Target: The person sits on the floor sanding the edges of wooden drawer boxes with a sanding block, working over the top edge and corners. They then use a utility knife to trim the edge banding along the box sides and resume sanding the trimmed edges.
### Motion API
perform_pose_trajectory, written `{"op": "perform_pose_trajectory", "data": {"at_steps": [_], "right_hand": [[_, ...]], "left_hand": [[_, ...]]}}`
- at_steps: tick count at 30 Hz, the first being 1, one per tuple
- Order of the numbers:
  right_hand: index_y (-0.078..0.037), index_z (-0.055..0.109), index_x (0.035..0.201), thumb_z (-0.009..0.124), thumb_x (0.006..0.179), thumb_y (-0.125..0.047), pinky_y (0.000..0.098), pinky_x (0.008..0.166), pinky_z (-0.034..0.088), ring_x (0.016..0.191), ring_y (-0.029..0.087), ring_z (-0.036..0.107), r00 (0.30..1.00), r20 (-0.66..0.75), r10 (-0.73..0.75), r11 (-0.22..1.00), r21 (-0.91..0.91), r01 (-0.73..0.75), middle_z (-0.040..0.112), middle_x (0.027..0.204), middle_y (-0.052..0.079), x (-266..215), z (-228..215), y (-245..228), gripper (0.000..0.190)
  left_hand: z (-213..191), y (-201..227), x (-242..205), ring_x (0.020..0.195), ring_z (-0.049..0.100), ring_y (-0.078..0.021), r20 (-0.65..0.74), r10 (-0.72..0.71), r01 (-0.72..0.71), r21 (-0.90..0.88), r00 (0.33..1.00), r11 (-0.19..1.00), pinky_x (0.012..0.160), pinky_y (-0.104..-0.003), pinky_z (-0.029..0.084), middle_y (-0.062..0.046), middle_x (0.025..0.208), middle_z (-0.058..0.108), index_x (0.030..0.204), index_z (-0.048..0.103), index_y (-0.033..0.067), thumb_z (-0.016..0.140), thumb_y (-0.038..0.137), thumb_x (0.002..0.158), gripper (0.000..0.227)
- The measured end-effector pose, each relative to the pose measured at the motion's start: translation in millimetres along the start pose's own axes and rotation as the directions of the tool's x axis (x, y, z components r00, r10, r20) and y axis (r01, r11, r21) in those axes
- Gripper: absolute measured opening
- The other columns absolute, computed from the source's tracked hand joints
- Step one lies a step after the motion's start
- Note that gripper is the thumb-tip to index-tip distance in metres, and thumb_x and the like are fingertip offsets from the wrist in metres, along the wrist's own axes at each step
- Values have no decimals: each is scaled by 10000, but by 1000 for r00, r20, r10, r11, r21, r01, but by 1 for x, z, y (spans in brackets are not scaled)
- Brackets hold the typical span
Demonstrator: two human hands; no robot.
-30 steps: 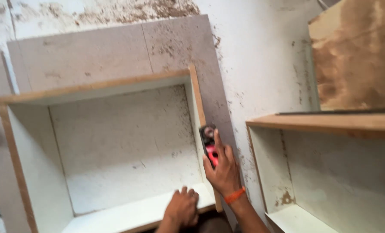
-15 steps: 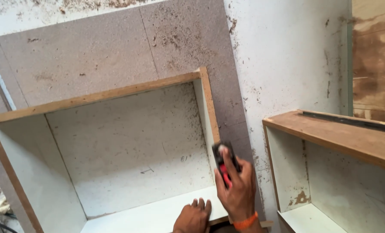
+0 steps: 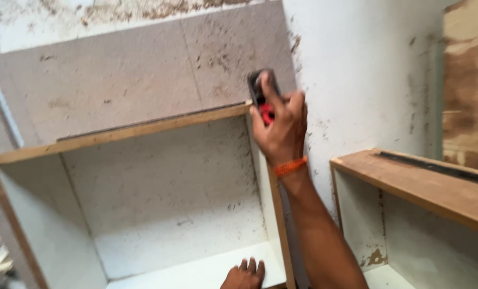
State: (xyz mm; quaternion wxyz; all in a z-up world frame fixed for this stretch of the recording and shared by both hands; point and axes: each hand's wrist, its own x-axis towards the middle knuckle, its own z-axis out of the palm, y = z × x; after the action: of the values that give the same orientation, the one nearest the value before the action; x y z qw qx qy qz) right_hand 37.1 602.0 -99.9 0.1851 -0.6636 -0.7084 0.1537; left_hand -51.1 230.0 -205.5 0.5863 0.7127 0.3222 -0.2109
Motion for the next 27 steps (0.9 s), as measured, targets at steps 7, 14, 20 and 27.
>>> {"op": "perform_pose_trajectory", "data": {"at_steps": [7, 14, 20, 27], "right_hand": [[-345, 479, 1491, 816, 799, -228, 332, 795, 566, 1000, 280, 563, 989, 144, 34, 998, 40, -40, 542, 1126, 185, -184, -41, 28, 779], [-295, 546, 1447, 804, 826, -221, 333, 794, 571, 1000, 256, 563, 992, 104, 71, 995, 65, -78, 556, 1095, 144, -149, -27, 10, 677], [-314, 551, 1505, 857, 854, -224, 381, 819, 505, 962, 249, 507, 998, -33, -44, 999, 21, 45, 489, 1062, 115, 15, 8, -17, 725], [-159, 522, 1492, 879, 791, -238, 410, 831, 541, 962, 256, 562, 997, -42, 71, 993, 100, -66, 505, 1089, 116, 18, 10, -31, 791]], "left_hand": [[28, -1, 8, 1308, 458, -591, -107, 40, -36, 32, 993, 999, 939, -672, 498, -434, 1458, 402, 1529, 369, -84, 403, 182, 1090, 514], [16, -1, 5, 1336, 424, -597, -81, 34, -35, -4, 996, 999, 971, -684, 467, -448, 1466, 387, 1526, 359, -103, 390, 183, 1110, 507], [21, -15, 26, 1290, 452, -622, -125, 33, -33, 3, 992, 999, 897, -689, 502, -485, 1415, 394, 1527, 375, -83, 387, 257, 1108, 539], [15, 1, 13, 1271, 466, -619, -47, 50, -52, -51, 998, 997, 886, -694, 496, -481, 1386, 425, 1498, 392, -99, 384, 269, 1120, 528]]}}
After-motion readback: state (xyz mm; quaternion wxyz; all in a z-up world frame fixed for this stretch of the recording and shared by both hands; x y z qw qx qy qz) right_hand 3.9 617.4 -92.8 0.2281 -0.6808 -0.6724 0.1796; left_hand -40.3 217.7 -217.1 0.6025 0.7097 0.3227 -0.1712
